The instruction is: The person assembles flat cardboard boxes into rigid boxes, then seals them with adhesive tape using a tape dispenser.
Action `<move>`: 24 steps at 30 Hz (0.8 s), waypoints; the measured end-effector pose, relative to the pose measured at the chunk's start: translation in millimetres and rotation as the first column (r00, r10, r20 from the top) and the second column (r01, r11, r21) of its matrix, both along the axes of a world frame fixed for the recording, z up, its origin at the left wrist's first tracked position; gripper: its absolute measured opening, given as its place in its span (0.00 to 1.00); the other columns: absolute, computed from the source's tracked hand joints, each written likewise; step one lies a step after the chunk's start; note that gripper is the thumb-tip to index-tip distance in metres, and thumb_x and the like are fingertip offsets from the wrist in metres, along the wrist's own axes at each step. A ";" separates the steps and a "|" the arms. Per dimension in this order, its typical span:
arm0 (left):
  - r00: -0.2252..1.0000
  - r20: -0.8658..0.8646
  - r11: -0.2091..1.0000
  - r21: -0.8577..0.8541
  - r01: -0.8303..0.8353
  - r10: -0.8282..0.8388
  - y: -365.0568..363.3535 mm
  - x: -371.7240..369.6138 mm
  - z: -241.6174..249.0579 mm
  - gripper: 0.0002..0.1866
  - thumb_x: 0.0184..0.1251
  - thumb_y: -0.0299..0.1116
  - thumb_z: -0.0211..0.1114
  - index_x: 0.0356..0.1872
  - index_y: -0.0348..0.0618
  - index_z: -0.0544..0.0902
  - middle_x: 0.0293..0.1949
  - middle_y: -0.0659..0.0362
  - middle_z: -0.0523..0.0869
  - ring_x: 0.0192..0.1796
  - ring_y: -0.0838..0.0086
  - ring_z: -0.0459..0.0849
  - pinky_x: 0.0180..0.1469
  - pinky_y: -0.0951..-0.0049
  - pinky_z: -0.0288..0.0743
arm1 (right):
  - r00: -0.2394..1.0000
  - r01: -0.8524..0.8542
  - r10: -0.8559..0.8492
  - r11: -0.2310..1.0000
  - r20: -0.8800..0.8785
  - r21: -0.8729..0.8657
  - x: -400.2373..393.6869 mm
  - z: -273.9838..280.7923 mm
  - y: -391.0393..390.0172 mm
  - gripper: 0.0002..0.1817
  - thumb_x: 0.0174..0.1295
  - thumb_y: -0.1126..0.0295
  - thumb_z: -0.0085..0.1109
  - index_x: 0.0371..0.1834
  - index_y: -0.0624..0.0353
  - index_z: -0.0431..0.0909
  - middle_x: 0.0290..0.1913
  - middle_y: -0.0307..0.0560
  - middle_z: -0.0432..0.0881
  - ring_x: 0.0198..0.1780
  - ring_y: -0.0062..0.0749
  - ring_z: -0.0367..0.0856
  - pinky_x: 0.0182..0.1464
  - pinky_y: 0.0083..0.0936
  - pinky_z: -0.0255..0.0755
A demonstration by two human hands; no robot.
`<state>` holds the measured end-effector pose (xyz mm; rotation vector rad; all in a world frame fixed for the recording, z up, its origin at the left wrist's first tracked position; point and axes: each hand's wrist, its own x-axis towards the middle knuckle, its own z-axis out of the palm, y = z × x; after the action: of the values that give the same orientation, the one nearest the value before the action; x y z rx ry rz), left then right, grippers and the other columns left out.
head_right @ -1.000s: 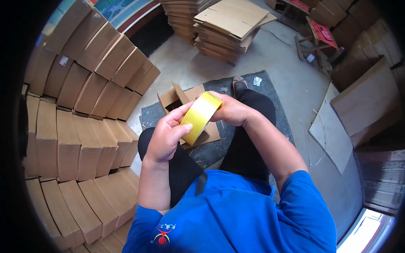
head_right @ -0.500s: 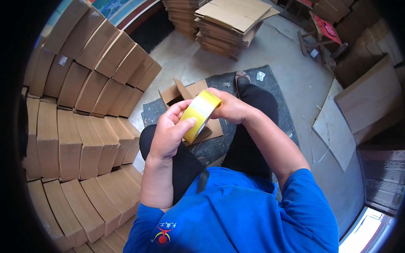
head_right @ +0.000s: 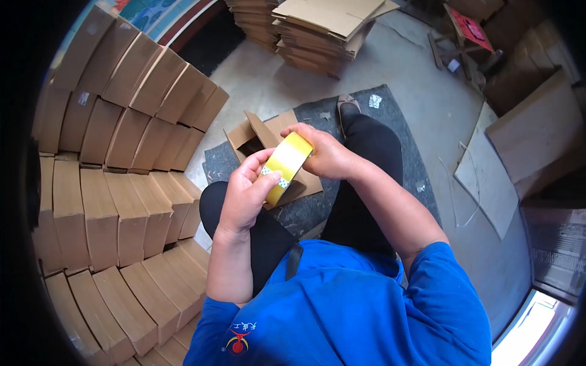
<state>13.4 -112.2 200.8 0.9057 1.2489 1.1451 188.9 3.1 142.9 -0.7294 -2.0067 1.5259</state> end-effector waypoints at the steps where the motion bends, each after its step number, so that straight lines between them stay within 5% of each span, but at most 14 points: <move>1: 1.000 -0.001 1.000 -0.003 0.002 -0.002 0.1 0.2 -0.9 0.26 0.67 0.28 0.66 0.65 0.30 0.74 0.50 0.53 0.86 0.51 0.77 0.85 0.56 0.77 0.78 | 1.000 0.006 -0.007 0.999 0.016 0.042 0.4 -0.9 0.2 0.29 0.59 0.77 0.71 0.64 0.58 0.71 0.57 0.46 0.80 0.61 0.32 0.79 0.62 0.29 0.73; 13: 0.999 -0.029 0.998 -0.050 0.034 -0.036 7.4 1.6 -15.9 0.25 0.70 0.28 0.62 0.65 0.28 0.73 0.48 0.55 0.87 0.48 0.78 0.85 0.52 0.78 0.78 | 0.999 0.018 -0.028 0.959 0.033 0.281 -2.4 0.8 -4.0 0.29 0.54 0.84 0.64 0.62 0.56 0.74 0.59 0.55 0.79 0.63 0.54 0.76 0.64 0.40 0.73; 24: 0.979 0.169 0.990 -0.053 0.127 -0.117 0.7 -1.3 -15.7 0.31 0.67 0.23 0.55 0.73 0.29 0.67 0.61 0.51 0.82 0.62 0.73 0.81 0.67 0.71 0.71 | 0.996 -0.028 0.002 0.957 0.090 0.290 0.0 1.4 -0.6 0.31 0.56 0.82 0.69 0.64 0.53 0.73 0.62 0.54 0.76 0.66 0.51 0.76 0.64 0.38 0.74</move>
<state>12.1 -111.6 185.1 0.8112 1.0735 1.0555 188.8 2.4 144.3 -0.6714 -2.2440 1.1855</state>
